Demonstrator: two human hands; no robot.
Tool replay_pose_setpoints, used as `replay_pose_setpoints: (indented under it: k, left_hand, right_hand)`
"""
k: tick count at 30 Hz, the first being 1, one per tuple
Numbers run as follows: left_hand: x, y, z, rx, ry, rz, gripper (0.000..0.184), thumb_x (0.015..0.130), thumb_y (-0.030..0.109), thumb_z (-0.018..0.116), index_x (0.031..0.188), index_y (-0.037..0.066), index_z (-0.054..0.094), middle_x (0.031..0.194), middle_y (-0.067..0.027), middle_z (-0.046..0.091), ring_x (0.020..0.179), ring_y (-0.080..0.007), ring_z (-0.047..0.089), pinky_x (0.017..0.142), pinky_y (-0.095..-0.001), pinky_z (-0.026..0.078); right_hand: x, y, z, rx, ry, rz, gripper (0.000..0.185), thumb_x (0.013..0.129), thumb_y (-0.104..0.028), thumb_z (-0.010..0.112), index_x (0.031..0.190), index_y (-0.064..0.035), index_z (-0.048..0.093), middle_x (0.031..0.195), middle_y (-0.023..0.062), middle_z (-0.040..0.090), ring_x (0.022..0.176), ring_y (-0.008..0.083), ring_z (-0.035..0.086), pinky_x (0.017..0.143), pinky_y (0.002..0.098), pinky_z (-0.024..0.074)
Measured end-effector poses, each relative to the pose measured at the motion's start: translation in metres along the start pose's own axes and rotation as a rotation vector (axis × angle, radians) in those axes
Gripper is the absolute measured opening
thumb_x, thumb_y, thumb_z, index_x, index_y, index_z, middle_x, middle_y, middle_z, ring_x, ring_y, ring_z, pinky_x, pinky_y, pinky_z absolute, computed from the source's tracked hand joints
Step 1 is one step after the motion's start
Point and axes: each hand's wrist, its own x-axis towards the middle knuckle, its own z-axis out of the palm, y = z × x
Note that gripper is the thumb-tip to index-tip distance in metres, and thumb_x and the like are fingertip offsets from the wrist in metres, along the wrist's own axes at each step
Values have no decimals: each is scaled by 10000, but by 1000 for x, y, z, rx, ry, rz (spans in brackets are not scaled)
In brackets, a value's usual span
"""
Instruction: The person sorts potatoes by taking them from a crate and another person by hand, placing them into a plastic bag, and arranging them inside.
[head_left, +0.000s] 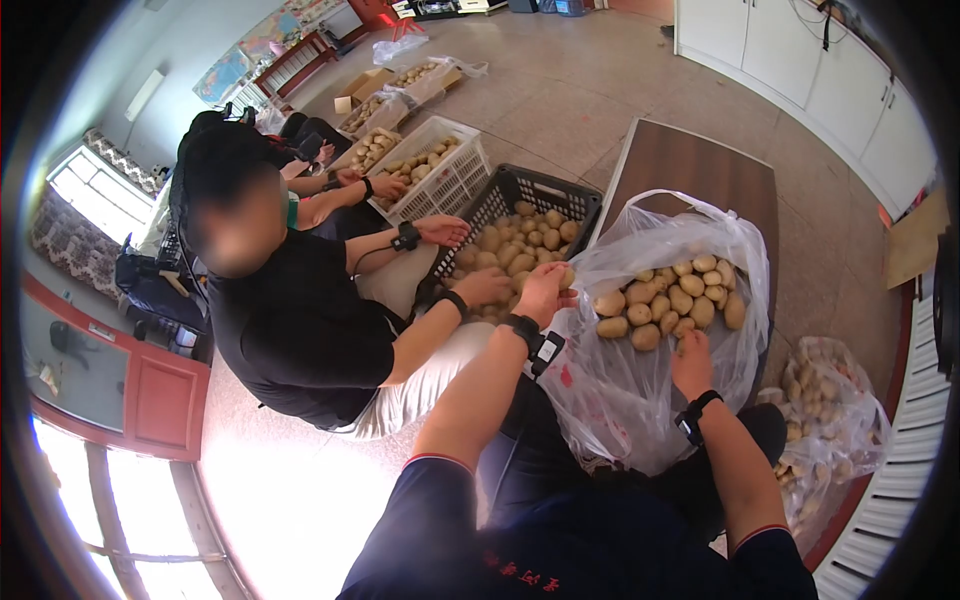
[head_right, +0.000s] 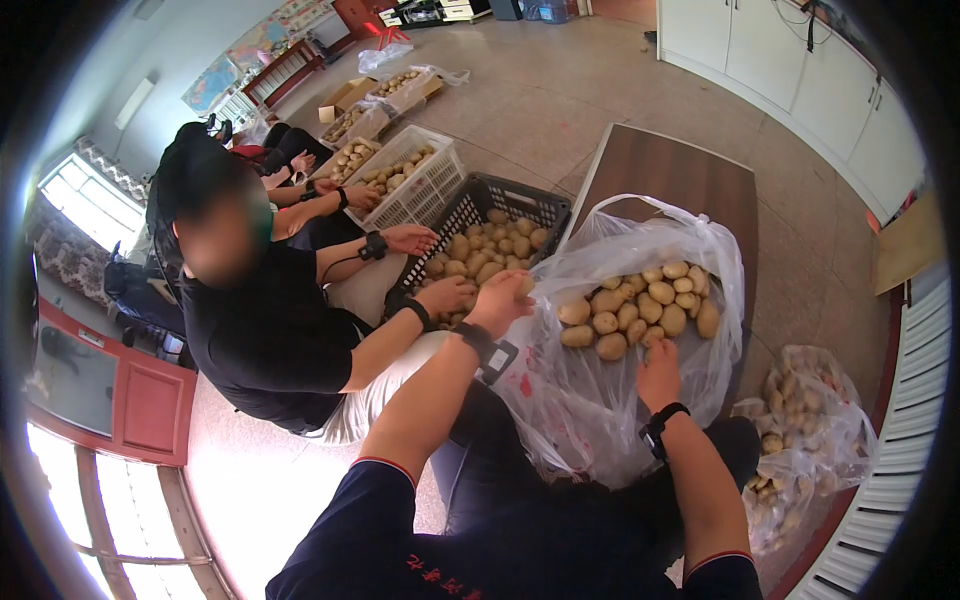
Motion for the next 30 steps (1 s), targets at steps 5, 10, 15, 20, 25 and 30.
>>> replay_pose_setpoints:
  k: [5, 10, 15, 20, 25, 30]
  left_hand:
    - [12, -4, -12, -65, 138, 26, 313, 976, 183, 476, 1269, 74, 484, 1082, -112, 545, 746, -246, 620, 620, -378, 574]
    - [17, -5, -31, -108, 204, 39, 361, 949, 112, 513, 1304, 81, 457, 1168, -150, 526, 879, -324, 621, 750, -440, 576]
    - [26, -9, -49, -135, 283, 38, 371, 935, 79, 503, 1302, 79, 451, 1163, -156, 530, 914, -342, 619, 781, -450, 577]
    - [17, -6, -50, -203, 272, 114, 427, 898, 55, 503, 1317, 31, 427, 1082, -145, 537, 829, -277, 608, 679, -400, 582]
    - [21, -6, -56, -218, 367, 60, 399, 920, 31, 461, 1314, 88, 438, 1181, -168, 531, 968, -342, 616, 796, -474, 575]
    - [44, -23, -82, -245, 433, 95, 351, 918, 68, 477, 1267, 106, 476, 1159, -154, 544, 974, -336, 620, 797, -466, 563]
  right_hand:
    - [-2, -3, -1, -68, -30, 0, 447, 818, -76, 646, 1244, -49, 514, 1337, 175, 455, 1170, 398, 517, 934, 455, 473]
    - [-5, -7, -6, -97, -57, -33, 441, 794, -62, 665, 1217, -50, 544, 1274, 165, 479, 1144, 373, 532, 916, 445, 487]
    - [-12, -12, -10, -144, -73, -41, 402, 788, -57, 660, 1178, -67, 560, 1248, 133, 496, 1105, 367, 547, 884, 441, 497]
    - [-14, -7, -7, -210, -67, -104, 373, 784, -58, 636, 1149, -81, 563, 1225, 114, 506, 1139, 343, 526, 874, 446, 501]
    - [-17, -8, -11, -195, -78, -107, 379, 772, -44, 637, 1140, -78, 555, 1167, 124, 524, 1123, 347, 522, 863, 448, 495]
    - [-17, 1, 0, -225, -21, -200, 390, 765, -21, 625, 1144, -70, 548, 1145, 132, 524, 1093, 357, 527, 850, 457, 490]
